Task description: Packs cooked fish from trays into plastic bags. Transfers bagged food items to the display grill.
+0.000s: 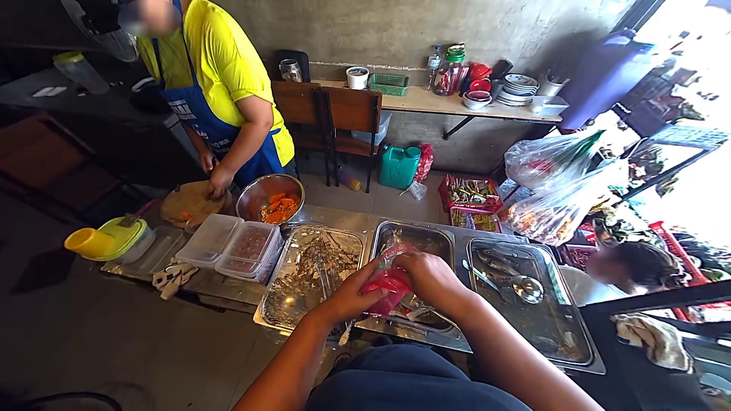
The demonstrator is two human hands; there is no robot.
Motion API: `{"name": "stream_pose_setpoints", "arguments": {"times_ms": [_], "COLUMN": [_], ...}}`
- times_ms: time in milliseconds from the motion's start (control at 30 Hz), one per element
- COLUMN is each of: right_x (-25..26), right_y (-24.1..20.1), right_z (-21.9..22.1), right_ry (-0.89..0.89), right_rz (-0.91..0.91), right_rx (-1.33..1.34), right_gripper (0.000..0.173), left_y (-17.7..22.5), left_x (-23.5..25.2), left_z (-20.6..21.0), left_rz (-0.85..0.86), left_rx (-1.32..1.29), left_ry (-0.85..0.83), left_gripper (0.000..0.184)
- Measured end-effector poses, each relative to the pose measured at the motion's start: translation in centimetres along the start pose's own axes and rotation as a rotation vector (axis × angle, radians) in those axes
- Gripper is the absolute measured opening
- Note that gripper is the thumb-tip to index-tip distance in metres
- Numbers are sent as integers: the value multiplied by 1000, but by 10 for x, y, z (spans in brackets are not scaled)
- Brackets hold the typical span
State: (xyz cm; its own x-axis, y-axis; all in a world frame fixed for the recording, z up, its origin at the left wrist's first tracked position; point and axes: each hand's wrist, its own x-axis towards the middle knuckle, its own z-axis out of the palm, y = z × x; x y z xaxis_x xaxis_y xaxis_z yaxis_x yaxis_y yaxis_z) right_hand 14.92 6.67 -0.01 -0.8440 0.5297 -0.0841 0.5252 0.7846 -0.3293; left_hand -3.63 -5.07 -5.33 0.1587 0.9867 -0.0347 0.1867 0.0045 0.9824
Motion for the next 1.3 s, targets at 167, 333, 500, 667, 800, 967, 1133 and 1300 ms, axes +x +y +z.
{"name": "stream_pose_setpoints", "arguments": {"times_ms": [167,333,500,667,800,967,1133,1300], "right_x": [-6,-12,-16,-27,-42,-89,-110,-101], "right_y": [0,9,10,14,13,20,26,25], "right_z": [6,5,-14,-38,-59,-102,-109,-78], "right_ry": [166,391,566,685,896,1473,1403,1133], "right_rz": [-89,-177,-205,-217,-249,-254,-69,39], "right_rx": [-39,-13,39,168,307,423,326,470], "right_gripper": [25,28,24,26,22,13,14,21], "left_y": [5,-4,-8,-16,-20,-37,-56,-80], "left_x": [7,8,4,5,7,13,45,82], "left_z": [3,4,3,4,9,11,-8,-46], "left_rz": [-119,-99,-97,-79,-67,-125,-271,-358], "left_rx": [123,5,-107,-92,-68,-100,-443,-749], "left_ry": [30,37,30,0,-20,240,857,926], "left_gripper": [91,79,61,43,37,47,59,57]}}
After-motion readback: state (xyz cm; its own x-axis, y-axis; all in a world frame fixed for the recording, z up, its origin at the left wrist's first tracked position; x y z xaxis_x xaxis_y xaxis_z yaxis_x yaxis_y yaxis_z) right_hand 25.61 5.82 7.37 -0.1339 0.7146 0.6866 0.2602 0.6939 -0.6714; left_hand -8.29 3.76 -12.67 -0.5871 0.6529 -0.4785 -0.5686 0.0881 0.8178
